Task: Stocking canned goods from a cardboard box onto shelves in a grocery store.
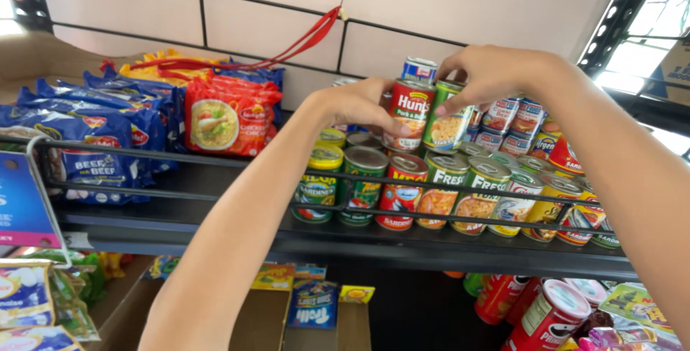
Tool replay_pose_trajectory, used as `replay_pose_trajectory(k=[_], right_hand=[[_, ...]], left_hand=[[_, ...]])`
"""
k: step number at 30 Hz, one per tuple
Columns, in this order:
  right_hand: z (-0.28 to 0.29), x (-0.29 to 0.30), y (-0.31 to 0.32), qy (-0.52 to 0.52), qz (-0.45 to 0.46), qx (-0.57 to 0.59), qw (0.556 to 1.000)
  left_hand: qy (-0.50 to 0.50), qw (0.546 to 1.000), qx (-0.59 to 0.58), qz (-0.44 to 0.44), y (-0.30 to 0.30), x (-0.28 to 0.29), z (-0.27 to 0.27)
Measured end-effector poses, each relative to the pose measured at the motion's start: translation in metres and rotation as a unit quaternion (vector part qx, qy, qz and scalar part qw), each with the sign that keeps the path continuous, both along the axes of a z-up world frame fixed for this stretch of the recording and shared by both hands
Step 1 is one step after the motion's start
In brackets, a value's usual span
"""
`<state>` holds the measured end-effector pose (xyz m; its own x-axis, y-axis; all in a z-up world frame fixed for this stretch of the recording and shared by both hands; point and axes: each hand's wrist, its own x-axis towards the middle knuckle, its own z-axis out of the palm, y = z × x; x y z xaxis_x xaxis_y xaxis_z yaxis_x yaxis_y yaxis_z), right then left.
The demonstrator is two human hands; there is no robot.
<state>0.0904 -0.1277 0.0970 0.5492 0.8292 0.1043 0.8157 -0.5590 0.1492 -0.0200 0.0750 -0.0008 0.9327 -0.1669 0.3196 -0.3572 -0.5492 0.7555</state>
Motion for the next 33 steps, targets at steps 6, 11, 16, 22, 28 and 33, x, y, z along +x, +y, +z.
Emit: replay_pose_trajectory(k=[6,11,16,22,28,33], right_hand=[[0.0,0.017,-0.002,-0.04,0.049,0.0,0.998],[-0.003,0.021,-0.004,-0.035,0.06,0.017,0.997],[-0.009,0.026,-0.005,-0.051,0.064,0.041,0.996],[-0.012,0.022,-0.009,-0.033,0.071,0.072,0.994],[-0.015,0.022,-0.017,-0.009,0.062,0.081,0.995],[-0.02,0.024,-0.024,0.05,0.094,0.137,0.985]], left_hand=[[0.005,1.0,-0.01,-0.005,0.001,0.003,-0.002],[0.008,1.0,-0.023,-0.014,0.0,0.005,-0.003],[0.005,1.0,-0.01,0.001,0.0,0.004,-0.003],[0.016,1.0,-0.011,-0.008,-0.001,0.001,-0.004],[-0.042,0.998,-0.037,-0.013,0.002,0.013,-0.006],[-0.038,0.996,-0.054,0.052,-0.007,0.0,0.0]])
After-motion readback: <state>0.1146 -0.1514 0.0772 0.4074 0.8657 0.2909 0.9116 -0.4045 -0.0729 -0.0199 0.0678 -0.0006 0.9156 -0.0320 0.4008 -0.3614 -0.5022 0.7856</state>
